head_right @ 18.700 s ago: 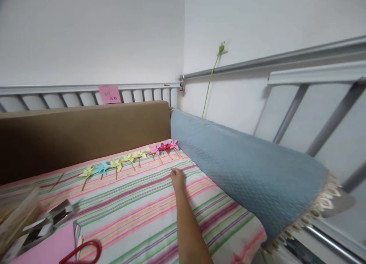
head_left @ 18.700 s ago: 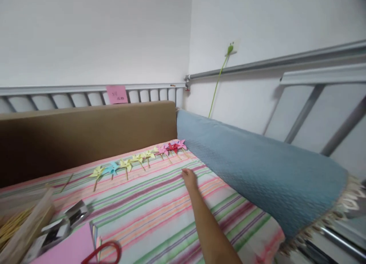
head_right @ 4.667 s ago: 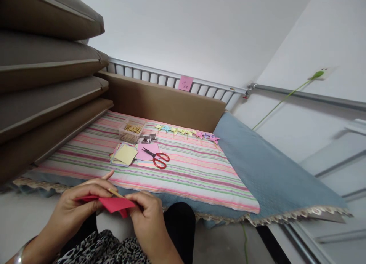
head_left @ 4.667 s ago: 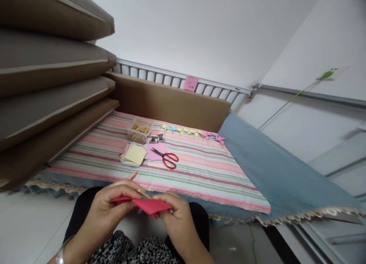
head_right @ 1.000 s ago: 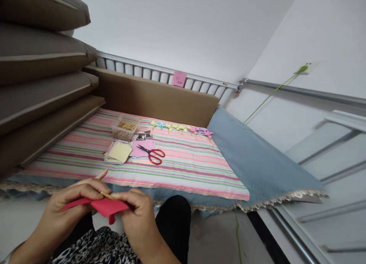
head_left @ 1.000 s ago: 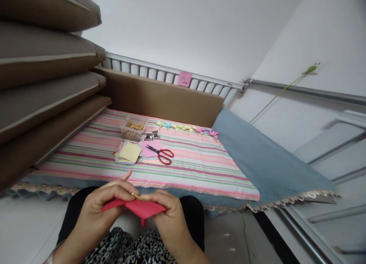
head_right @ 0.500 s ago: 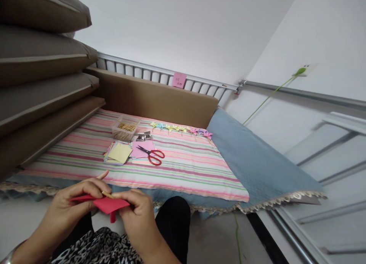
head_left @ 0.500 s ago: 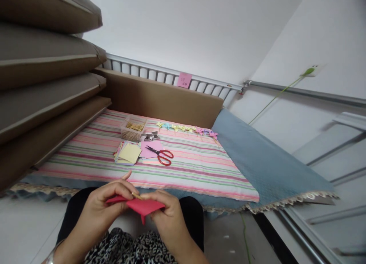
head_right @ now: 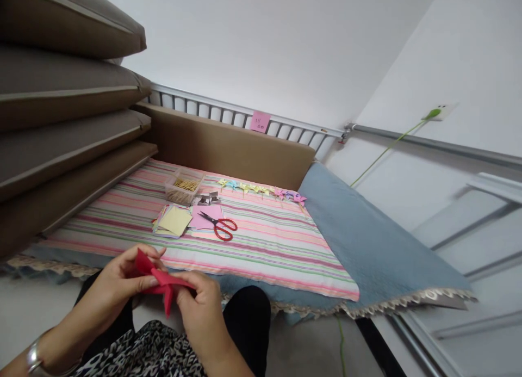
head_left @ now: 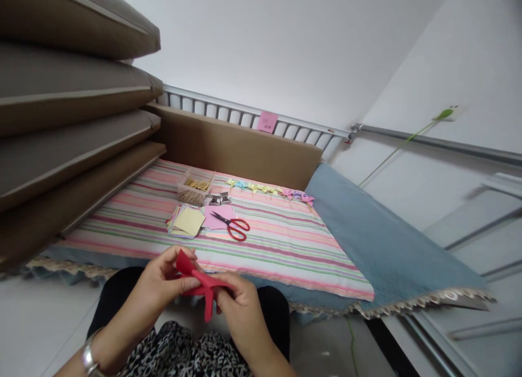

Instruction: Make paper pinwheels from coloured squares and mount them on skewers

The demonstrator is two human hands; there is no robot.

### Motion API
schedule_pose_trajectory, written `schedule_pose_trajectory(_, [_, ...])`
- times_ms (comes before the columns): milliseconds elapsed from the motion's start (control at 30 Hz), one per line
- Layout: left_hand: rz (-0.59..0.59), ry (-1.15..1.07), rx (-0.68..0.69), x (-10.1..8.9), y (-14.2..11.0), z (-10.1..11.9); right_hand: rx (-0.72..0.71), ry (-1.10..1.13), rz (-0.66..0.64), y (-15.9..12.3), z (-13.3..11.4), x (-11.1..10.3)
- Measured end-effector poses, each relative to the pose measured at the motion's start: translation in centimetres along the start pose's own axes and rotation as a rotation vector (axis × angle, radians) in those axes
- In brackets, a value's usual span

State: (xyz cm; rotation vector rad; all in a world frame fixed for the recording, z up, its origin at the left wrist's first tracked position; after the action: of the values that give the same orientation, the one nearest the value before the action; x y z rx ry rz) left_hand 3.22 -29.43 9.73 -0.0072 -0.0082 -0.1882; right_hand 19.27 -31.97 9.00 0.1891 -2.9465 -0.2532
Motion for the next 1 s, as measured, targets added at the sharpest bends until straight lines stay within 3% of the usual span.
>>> schedule_pose_trajectory(200, [0.032, -0.045, -0.014, 0.0, 0.8, -0.4, 0.080, 0.026, -0.045, 0.8, 0.6, -0.2])
schedule_pose_trajectory(467, [0.087, -0.139, -0.127, -1.5, 3.5, -1.6, 0.249, -0.043, 0.031, 1.1, 5.7, -3.7])
schedule_pose_trajectory(733, [0.077, -0.203, -0.183, -1.1, 3.7, -1.9, 0.386, -0.057, 0.038, 0.1, 7.6, -4.0])
schedule_pose_trajectory(833, [0.065, -0.216, -0.177, -1.2, 3.8, -2.0, 0.312, -0.066, 0.050, 0.5, 6.6, -4.3])
schedule_pose_trajectory(1000, [0.093, -0.197, -0.170, -1.0, 3.8, -2.7, -0.038, -0.203, 0.143, 1.9, 3.2, -3.5])
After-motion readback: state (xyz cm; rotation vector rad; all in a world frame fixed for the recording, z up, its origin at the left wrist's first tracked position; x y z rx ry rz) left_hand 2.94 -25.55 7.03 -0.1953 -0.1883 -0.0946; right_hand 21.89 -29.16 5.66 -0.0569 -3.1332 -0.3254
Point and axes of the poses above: each hand's wrist, its own y-axis towards the middle knuckle, its own x-axis out of the palm, z = x × y, the point moved 1 cm from there along y, towards the middle knuckle, and after that the axes turned 15 degrees about y, right-handed, at the moved point
